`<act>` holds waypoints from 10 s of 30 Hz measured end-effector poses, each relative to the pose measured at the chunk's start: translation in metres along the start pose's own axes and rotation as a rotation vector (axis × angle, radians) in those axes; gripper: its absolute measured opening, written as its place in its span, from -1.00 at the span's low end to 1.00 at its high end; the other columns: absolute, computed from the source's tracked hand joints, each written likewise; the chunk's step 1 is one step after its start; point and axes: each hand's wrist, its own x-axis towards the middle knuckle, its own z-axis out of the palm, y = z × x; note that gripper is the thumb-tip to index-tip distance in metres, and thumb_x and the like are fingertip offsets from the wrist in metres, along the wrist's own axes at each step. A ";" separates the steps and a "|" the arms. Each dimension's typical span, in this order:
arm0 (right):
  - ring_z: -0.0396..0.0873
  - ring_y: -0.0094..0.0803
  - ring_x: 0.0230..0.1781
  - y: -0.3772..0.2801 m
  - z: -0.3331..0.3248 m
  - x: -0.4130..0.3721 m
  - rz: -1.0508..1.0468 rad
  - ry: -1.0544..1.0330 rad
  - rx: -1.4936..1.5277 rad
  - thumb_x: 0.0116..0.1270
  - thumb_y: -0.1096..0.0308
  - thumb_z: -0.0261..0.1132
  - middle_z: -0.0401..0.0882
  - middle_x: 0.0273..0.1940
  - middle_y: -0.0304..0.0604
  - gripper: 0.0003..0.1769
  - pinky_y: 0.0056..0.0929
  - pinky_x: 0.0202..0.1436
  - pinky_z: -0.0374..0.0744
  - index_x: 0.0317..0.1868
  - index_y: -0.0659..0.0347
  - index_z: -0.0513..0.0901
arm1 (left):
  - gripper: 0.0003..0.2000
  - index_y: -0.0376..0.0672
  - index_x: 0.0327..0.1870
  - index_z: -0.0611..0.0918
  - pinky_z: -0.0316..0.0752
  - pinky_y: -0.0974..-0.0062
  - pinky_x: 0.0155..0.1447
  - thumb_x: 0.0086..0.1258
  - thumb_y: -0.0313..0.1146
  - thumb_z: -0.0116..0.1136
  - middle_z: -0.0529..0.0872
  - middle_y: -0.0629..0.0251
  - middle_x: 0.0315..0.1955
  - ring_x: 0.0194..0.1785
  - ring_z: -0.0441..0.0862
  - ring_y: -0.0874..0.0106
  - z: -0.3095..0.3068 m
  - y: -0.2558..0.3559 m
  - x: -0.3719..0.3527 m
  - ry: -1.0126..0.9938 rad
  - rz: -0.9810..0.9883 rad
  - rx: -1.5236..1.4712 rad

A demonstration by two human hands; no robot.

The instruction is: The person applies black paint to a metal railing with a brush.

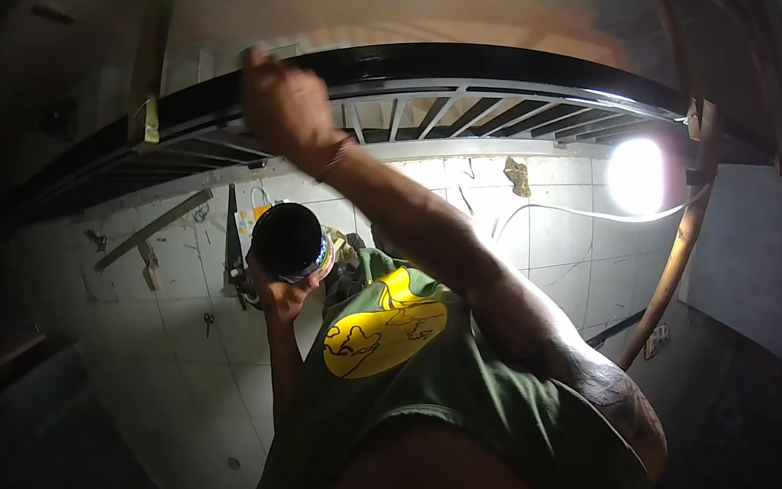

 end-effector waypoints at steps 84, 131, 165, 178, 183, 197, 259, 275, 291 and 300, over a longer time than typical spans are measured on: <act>0.59 -0.17 -0.22 -0.032 0.037 -0.173 -0.312 -0.321 -0.011 0.06 0.50 0.21 0.56 -0.29 -0.09 -0.79 -0.26 -0.13 0.59 -0.24 0.18 0.63 | 0.02 -0.26 0.27 0.25 0.22 0.17 0.37 -0.43 -0.49 0.53 0.35 -0.03 0.20 0.29 0.26 -0.04 -0.082 0.021 0.038 -0.112 0.775 1.191; 0.51 -0.26 -0.29 0.005 -0.039 -0.185 -0.274 -0.045 0.020 0.00 0.59 0.26 0.48 -0.36 -0.18 -0.64 -0.34 -0.18 0.52 -0.11 0.21 0.62 | 0.04 -0.33 0.18 0.26 0.41 0.32 0.21 -0.38 -0.09 0.66 0.48 0.03 0.02 0.10 0.47 0.16 -0.040 0.007 0.079 -0.345 0.711 0.963; 0.51 -0.55 -0.50 0.031 -0.030 -0.171 0.249 0.323 0.888 0.21 0.58 0.24 0.63 -0.41 -0.19 -0.83 -0.61 -0.42 0.46 -0.18 0.37 0.68 | -0.05 -0.28 0.19 0.29 0.43 0.30 0.18 -0.31 -0.23 0.62 0.43 0.03 0.02 0.10 0.45 0.15 -0.045 0.017 0.100 -0.106 0.853 0.870; 0.61 -0.34 -0.28 0.042 0.053 -0.168 0.275 0.174 0.617 0.18 0.52 0.27 0.62 -0.26 -0.09 -0.66 -0.42 -0.16 0.54 0.01 0.26 0.60 | -0.02 -0.28 0.24 0.23 0.46 0.29 0.21 -0.26 -0.21 0.60 0.39 0.03 0.06 0.15 0.42 0.15 -0.058 0.011 0.109 -0.033 0.735 0.715; 0.57 -0.13 -0.26 0.042 0.083 -0.127 0.044 0.458 0.352 0.26 0.46 0.18 0.56 -0.26 -0.05 -0.80 -0.26 -0.18 0.51 -0.11 0.23 0.59 | 0.05 -0.28 0.29 0.15 0.47 0.26 0.23 -0.32 -0.36 0.61 0.32 0.00 0.14 0.19 0.41 0.14 -0.083 0.003 0.108 0.034 0.624 0.644; 0.68 -0.35 -0.39 0.181 0.050 -0.175 0.626 1.043 0.106 0.47 0.28 0.03 0.66 -0.23 -0.07 -0.71 -0.43 -0.39 0.63 0.01 0.31 0.52 | -0.02 -0.25 0.21 0.25 0.44 0.34 0.20 -0.35 -0.37 0.61 0.47 0.08 0.06 0.13 0.48 0.26 -0.097 -0.002 0.063 0.005 0.437 0.887; 0.60 -0.05 -0.33 0.065 0.130 -0.160 0.185 0.428 0.121 0.24 0.50 0.18 0.55 -0.28 -0.01 -0.64 -0.22 -0.33 0.57 0.08 0.17 0.49 | -0.03 -0.16 0.24 0.27 0.38 0.32 0.28 -0.36 -0.39 0.60 0.47 0.16 0.12 0.17 0.47 0.27 -0.140 0.003 0.040 0.139 0.467 0.878; 0.65 -0.17 -0.33 0.293 -0.019 -0.206 0.302 0.840 -0.362 0.26 0.42 0.17 0.64 -0.20 0.01 -0.68 -0.33 -0.28 0.59 0.04 0.23 0.49 | -0.06 -0.25 0.22 0.22 0.43 0.40 0.22 -0.20 -0.19 0.60 0.43 0.16 0.09 0.12 0.49 0.33 -0.104 0.007 0.049 -0.191 0.556 0.790; 0.64 -0.46 -0.47 0.314 -0.081 -0.231 0.343 0.804 -0.171 0.33 0.42 0.16 0.67 -0.32 -0.15 -0.79 -0.54 -0.33 0.59 -0.05 0.13 0.64 | -0.10 -0.25 0.22 0.21 0.49 0.37 0.19 -0.17 -0.32 0.58 0.45 0.12 0.09 0.10 0.52 0.31 -0.060 -0.004 0.061 -0.312 0.585 0.775; 0.63 -0.22 -0.16 0.360 -0.031 -0.228 0.434 0.980 -0.400 0.21 0.47 0.21 0.60 -0.16 -0.05 -0.74 -0.39 -0.18 0.59 -0.06 0.27 0.51 | -0.08 -0.24 0.22 0.20 0.50 0.36 0.19 -0.17 -0.26 0.59 0.43 0.13 0.12 0.12 0.51 0.31 0.012 -0.029 0.044 -0.272 0.585 0.917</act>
